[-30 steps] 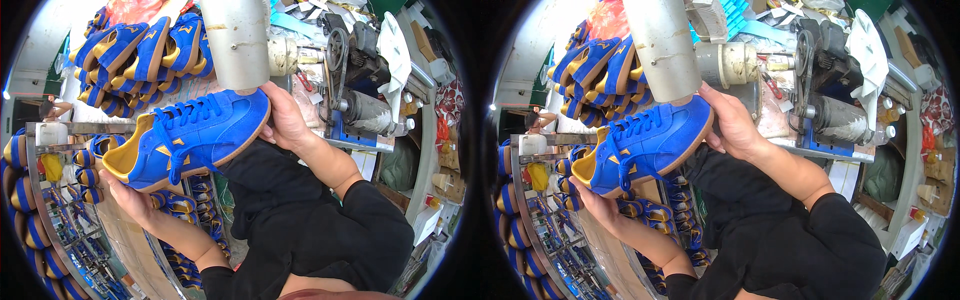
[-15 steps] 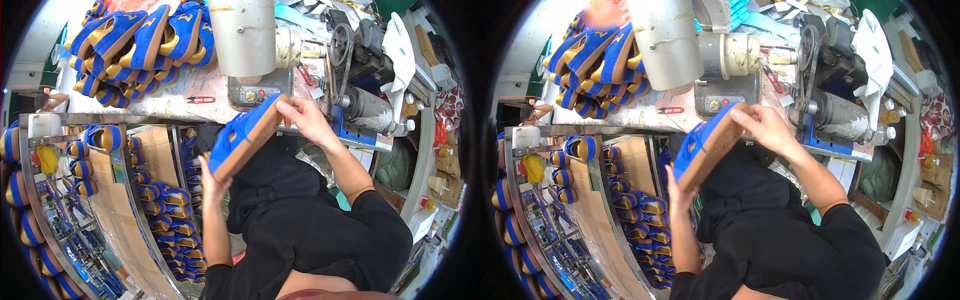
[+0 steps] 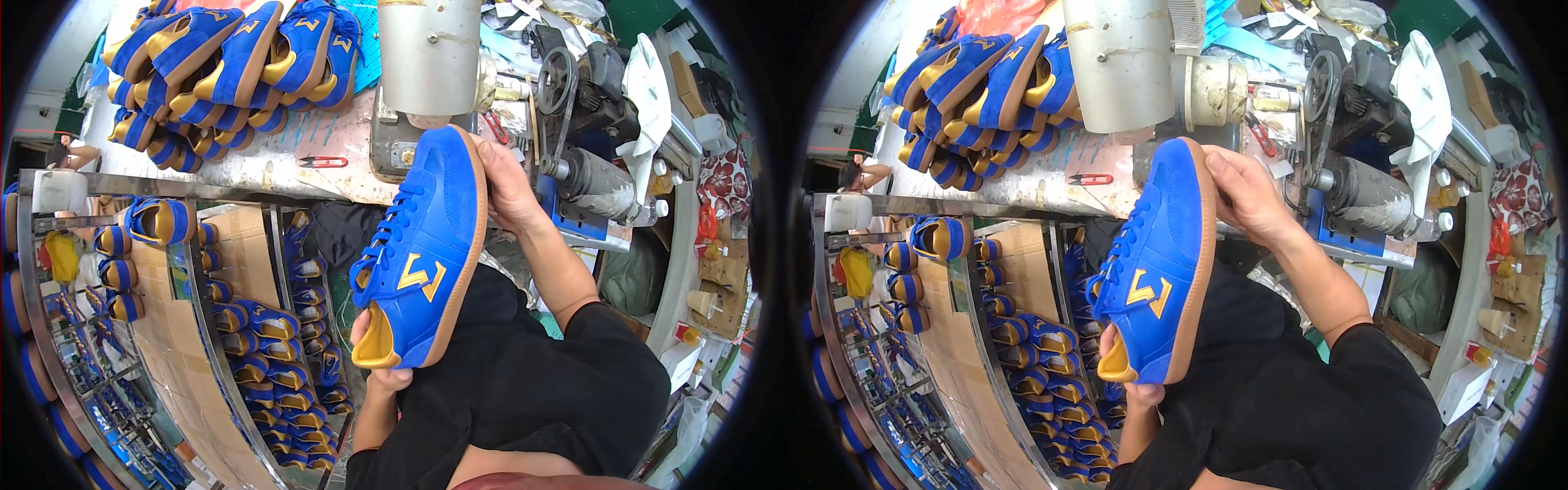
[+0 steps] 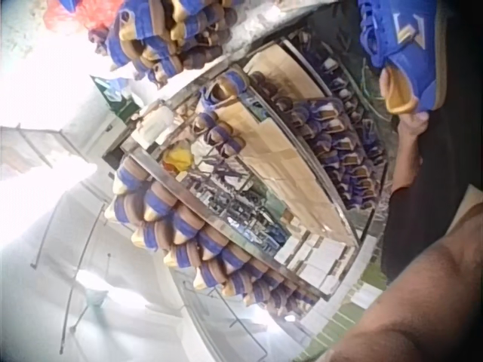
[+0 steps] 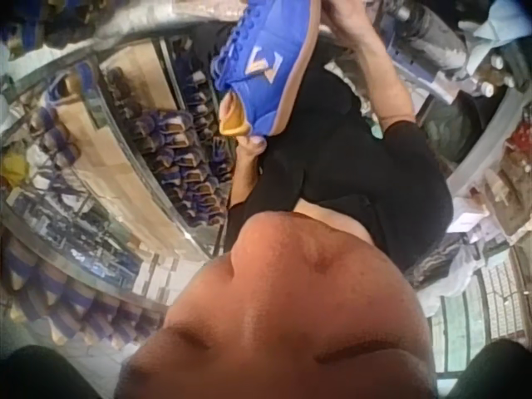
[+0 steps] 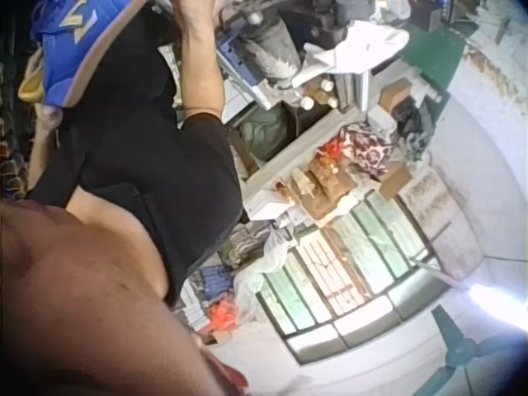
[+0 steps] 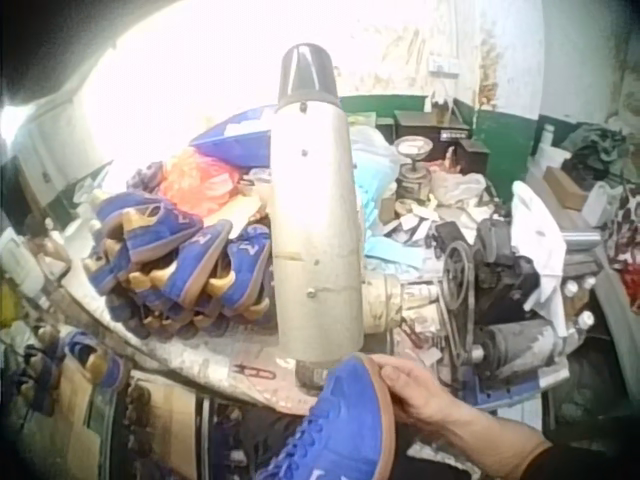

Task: The person sits on the floor and inspects a blue and yellow sneaker by hand, turning it over to view the sole, laces, and interior. The person repeatedly picks up and places down the shoe while examining its condition.

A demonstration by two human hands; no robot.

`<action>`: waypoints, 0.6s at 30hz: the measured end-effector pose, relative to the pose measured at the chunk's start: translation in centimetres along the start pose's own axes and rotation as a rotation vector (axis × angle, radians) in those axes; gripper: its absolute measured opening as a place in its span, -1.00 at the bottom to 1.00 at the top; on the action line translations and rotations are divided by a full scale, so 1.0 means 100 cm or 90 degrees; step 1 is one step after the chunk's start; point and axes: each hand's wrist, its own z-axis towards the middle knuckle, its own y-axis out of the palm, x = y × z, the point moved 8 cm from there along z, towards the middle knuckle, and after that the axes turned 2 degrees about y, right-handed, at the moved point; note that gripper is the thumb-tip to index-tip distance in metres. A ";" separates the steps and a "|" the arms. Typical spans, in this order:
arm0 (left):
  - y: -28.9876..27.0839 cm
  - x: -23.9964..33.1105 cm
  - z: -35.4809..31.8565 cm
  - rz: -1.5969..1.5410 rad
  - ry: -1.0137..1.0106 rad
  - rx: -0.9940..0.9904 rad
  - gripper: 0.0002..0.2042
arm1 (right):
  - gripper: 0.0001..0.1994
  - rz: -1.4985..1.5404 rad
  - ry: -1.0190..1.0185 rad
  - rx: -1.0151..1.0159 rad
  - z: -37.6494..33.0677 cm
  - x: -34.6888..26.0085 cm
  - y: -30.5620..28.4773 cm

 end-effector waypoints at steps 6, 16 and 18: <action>0.016 0.043 0.030 -0.032 0.206 -0.043 -0.05 | -0.48 -0.004 -0.031 0.010 0.012 -0.009 -0.005; 0.039 0.086 0.051 -0.030 0.252 0.023 -0.22 | -0.43 0.030 -0.013 0.017 0.026 -0.019 0.008; 0.040 0.089 0.052 -0.037 0.241 0.028 -0.21 | -0.44 0.032 -0.006 0.023 0.028 -0.019 0.010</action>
